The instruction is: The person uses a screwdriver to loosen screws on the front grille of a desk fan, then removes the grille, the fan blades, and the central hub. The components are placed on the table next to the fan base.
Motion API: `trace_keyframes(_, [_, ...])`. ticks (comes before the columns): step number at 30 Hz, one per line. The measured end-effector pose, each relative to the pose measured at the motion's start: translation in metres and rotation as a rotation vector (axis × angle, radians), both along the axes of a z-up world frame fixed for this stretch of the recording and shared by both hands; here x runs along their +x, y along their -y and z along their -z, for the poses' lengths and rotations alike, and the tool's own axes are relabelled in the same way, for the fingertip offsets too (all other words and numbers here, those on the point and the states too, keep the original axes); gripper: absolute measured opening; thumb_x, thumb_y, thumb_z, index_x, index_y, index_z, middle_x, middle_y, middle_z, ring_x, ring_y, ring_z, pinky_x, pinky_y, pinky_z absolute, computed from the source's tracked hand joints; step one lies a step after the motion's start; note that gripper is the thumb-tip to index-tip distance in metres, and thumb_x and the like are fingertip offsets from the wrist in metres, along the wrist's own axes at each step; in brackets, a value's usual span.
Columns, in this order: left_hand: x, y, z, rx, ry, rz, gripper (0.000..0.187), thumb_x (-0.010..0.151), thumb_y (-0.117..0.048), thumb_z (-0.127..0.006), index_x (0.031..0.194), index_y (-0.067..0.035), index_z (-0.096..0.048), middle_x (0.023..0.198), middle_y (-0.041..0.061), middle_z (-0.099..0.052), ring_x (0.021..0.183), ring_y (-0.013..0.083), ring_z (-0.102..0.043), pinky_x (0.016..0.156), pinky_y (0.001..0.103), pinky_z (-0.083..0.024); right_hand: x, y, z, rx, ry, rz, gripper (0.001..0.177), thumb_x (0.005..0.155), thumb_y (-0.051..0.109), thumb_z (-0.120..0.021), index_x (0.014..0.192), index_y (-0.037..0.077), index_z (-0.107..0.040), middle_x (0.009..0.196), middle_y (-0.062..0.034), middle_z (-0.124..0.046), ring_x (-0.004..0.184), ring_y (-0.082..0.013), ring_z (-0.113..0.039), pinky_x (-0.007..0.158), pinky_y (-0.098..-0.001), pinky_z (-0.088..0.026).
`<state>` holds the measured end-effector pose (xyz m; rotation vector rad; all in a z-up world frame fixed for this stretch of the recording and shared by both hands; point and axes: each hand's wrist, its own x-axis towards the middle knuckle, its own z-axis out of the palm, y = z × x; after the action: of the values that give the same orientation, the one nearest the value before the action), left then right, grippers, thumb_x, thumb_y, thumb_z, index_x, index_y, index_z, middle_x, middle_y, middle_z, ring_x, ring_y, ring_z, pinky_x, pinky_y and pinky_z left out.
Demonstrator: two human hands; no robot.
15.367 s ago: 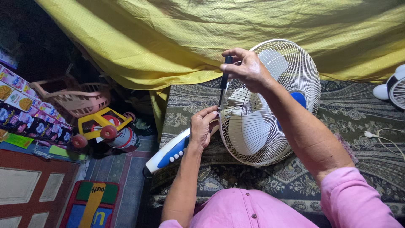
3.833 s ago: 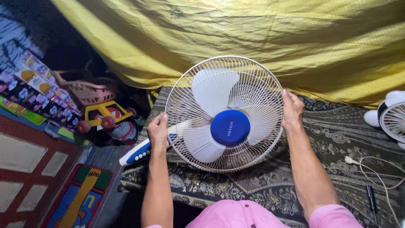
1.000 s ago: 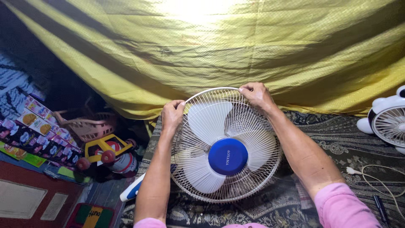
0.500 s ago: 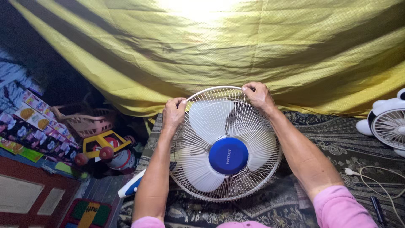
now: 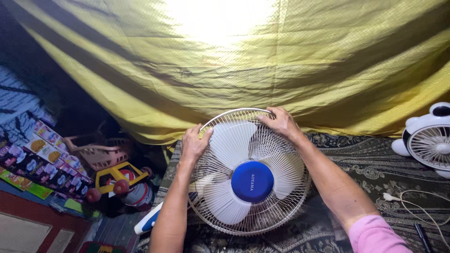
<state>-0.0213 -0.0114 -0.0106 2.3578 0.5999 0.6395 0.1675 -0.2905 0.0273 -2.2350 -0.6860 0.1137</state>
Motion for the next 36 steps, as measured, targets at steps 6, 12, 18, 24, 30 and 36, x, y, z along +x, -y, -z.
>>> trace_keyframes(6, [-0.022, -0.010, -0.025, -0.067, -0.199, 0.082, 0.097, 0.063, -0.068, -0.080, 0.135, -0.005, -0.063, 0.135, 0.024, -0.060, 0.126, 0.0362, -0.058, 0.109, 0.045, -0.045, 0.017, -0.006, -0.012, -0.158, -0.046, -0.078, 0.098, 0.069, 0.070, -0.080, 0.138, 0.003, -0.058, 0.134, -0.0246, -0.056, 0.122, -0.0348, -0.056, 0.095, -0.0581, -0.047])
trace_keyframes(12, [-0.022, -0.002, -0.031, -0.234, -0.213, 0.025, 0.096, 0.057, -0.061, -0.084, 0.132, -0.004, -0.063, 0.127, 0.021, -0.066, 0.117, 0.0325, -0.066, 0.098, 0.049, -0.053, 0.000, 0.000, -0.018, 0.170, -0.335, 0.076, 0.039, 0.088, 0.040, -0.072, 0.109, 0.007, -0.074, 0.083, -0.0045, -0.068, 0.066, -0.0133, -0.055, 0.056, -0.0305, -0.045])
trace_keyframes(18, [-0.025, 0.002, -0.033, -0.185, -0.118, 0.020, 0.091, 0.056, -0.059, -0.088, 0.125, -0.002, -0.068, 0.122, 0.020, -0.068, 0.114, 0.0325, -0.065, 0.096, 0.048, -0.053, -0.001, -0.001, -0.006, 0.362, -0.271, 0.093, 0.027, 0.093, 0.029, -0.070, 0.100, 0.003, -0.073, 0.082, -0.0047, -0.069, 0.066, -0.0106, -0.058, 0.054, -0.0266, -0.051])
trace_keyframes(24, [-0.029, 0.004, -0.031, -0.159, -0.019, 0.066, 0.088, 0.060, -0.060, -0.087, 0.124, -0.002, -0.068, 0.122, 0.020, -0.067, 0.114, 0.0318, -0.066, 0.099, 0.045, -0.052, 0.000, 0.004, 0.002, 0.250, -0.190, 0.131, 0.026, 0.096, 0.031, -0.065, 0.105, 0.008, -0.074, 0.085, -0.0066, -0.071, 0.064, -0.0134, -0.056, 0.055, -0.0314, -0.047])
trace_keyframes(30, [-0.031, -0.009, -0.012, -0.303, -0.165, -0.124, 0.055, 0.100, -0.053, -0.058, 0.117, -0.004, -0.077, 0.121, 0.016, -0.070, 0.111, 0.0287, -0.065, 0.095, 0.043, -0.048, 0.003, 0.025, 0.009, 0.081, -0.213, 0.201, 0.048, 0.110, 0.043, -0.055, 0.103, 0.000, -0.075, 0.079, -0.0106, -0.065, 0.066, -0.0145, -0.052, 0.055, -0.0330, -0.043])
trace_keyframes(36, [-0.038, -0.028, 0.023, -0.478, 0.106, -0.055, 0.032, 0.094, -0.029, -0.068, 0.109, -0.003, -0.077, 0.086, 0.006, -0.073, 0.076, 0.0155, -0.061, 0.070, 0.032, -0.049, 0.012, 0.045, 0.006, 0.225, -0.311, 0.143, 0.016, 0.091, 0.029, -0.069, 0.097, 0.014, -0.069, 0.072, 0.0019, -0.066, 0.058, -0.0084, -0.056, 0.052, -0.0296, -0.047])
